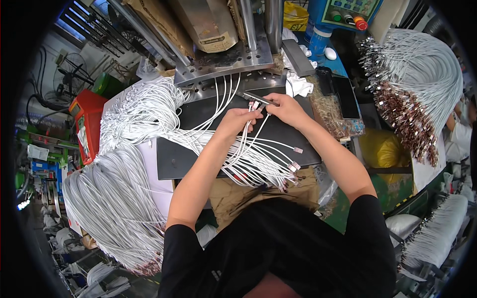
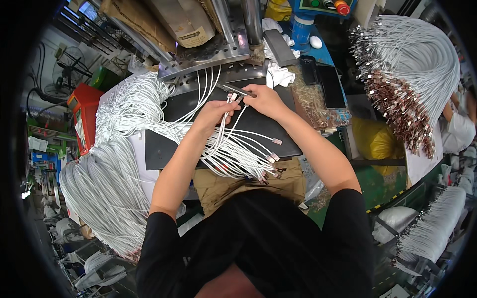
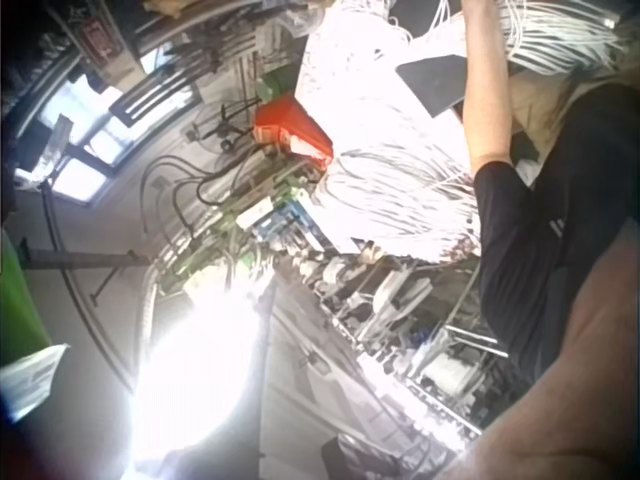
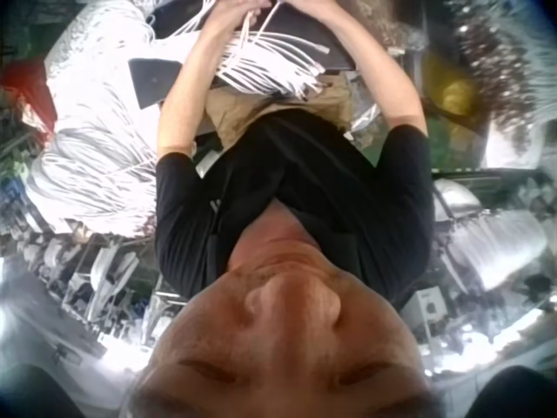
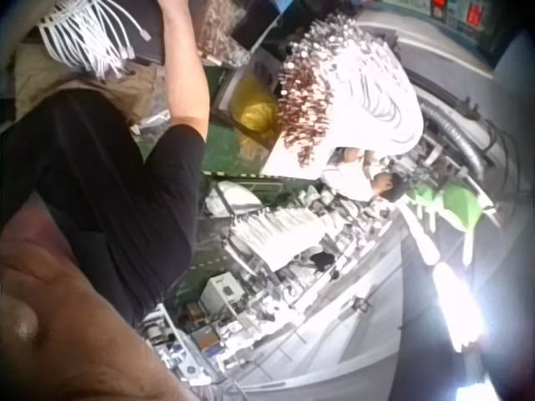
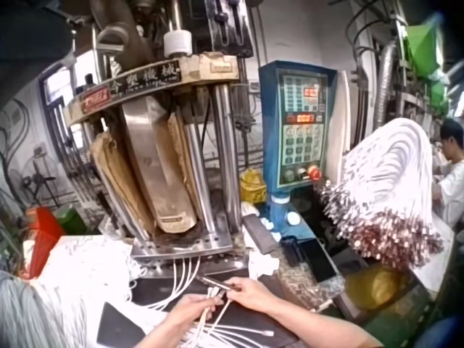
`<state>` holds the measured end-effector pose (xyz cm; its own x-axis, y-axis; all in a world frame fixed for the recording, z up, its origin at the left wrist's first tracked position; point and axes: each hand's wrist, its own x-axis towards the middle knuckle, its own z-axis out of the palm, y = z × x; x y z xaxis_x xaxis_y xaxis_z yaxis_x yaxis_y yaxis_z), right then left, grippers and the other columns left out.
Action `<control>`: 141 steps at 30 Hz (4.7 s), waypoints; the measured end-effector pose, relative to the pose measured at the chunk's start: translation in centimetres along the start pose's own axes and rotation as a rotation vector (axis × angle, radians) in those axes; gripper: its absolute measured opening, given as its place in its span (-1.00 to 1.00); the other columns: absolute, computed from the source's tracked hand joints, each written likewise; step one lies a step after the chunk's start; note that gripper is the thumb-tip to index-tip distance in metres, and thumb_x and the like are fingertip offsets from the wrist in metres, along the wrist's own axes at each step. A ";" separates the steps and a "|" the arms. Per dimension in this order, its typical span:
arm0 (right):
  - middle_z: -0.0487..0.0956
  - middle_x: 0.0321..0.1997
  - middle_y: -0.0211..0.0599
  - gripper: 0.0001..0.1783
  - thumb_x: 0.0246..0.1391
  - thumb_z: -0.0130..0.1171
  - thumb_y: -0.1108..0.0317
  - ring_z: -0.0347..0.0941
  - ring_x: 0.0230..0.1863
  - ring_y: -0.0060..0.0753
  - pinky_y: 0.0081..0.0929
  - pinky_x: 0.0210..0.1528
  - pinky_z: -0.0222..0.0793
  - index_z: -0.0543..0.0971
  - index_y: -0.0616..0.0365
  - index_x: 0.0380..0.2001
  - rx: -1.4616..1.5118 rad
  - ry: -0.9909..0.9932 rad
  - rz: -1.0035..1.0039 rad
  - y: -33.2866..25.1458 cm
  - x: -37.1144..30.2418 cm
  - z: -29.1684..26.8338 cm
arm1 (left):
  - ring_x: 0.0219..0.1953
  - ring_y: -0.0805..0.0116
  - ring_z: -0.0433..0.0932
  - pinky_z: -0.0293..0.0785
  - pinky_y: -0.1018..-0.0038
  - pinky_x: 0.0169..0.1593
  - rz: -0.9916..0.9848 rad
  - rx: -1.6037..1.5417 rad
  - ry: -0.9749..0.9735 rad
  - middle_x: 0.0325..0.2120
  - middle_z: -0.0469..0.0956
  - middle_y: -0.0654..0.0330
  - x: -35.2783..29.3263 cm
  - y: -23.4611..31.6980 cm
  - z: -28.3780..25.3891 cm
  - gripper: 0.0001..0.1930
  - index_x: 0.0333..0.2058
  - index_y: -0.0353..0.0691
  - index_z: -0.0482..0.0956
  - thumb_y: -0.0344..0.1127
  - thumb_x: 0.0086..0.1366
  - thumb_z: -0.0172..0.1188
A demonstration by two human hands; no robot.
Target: The recorder is organizing bundles of white wires and feeding them into a crimping or organization machine at an assembly station.
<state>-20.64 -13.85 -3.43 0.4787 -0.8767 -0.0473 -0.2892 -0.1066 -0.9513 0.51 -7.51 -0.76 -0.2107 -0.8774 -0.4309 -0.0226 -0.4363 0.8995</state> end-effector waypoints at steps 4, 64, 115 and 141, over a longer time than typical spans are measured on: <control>0.68 -0.26 -0.30 -0.59 0.09 0.33 0.24 0.54 -0.25 -0.55 -0.55 -0.15 0.41 0.62 0.28 -0.06 -0.015 -0.047 -0.035 -0.6 -0.1 -0.5 | -0.54 0.61 0.48 0.40 0.67 -0.36 0.021 -0.085 0.067 -0.52 0.52 0.40 -0.2 0.1 0.8 -0.76 -0.25 -0.24 0.68 -0.17 0.35 0.26; 0.54 0.08 0.12 -0.52 0.26 0.11 0.08 0.45 0.15 -0.01 -0.16 0.18 0.34 0.53 0.24 0.05 -0.489 0.401 -0.512 2.5 25.4 -1.3 | -0.49 0.62 0.33 0.22 0.65 -0.41 0.069 -0.082 0.159 -0.43 0.49 0.31 2.1 4.8 -5.5 -0.49 0.07 -0.37 0.50 0.01 0.42 0.16; 0.62 -0.23 -0.01 -0.71 0.29 0.07 0.25 0.54 -0.12 -0.09 -0.19 -0.04 0.43 0.60 0.27 -0.35 -0.306 0.402 -0.565 0.2 25.8 -3.9 | -0.24 0.01 0.63 0.54 0.13 -0.11 0.301 1.144 0.456 -0.35 0.65 0.01 4.4 9.7 -3.7 -0.80 -0.35 -0.23 0.67 -0.21 0.25 0.24; 0.67 -0.13 -0.18 -0.61 0.28 0.10 0.22 0.60 -0.11 -0.16 -0.34 -0.03 0.49 0.57 0.11 0.11 -0.749 0.268 -0.365 -5.6 9.4 2.1 | 0.00 -0.01 0.55 0.47 0.14 0.07 0.978 1.144 0.857 -0.04 0.58 -0.04 3.3 2.7 -7.3 -0.73 -0.12 -0.27 0.59 -0.24 0.28 0.23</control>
<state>-12.75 -20.50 0.85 0.4640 -0.7982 0.3841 -0.6693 -0.5999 -0.4383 6.86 -12.99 -0.27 -0.0401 -0.7231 0.6896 -0.9192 0.2973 0.2582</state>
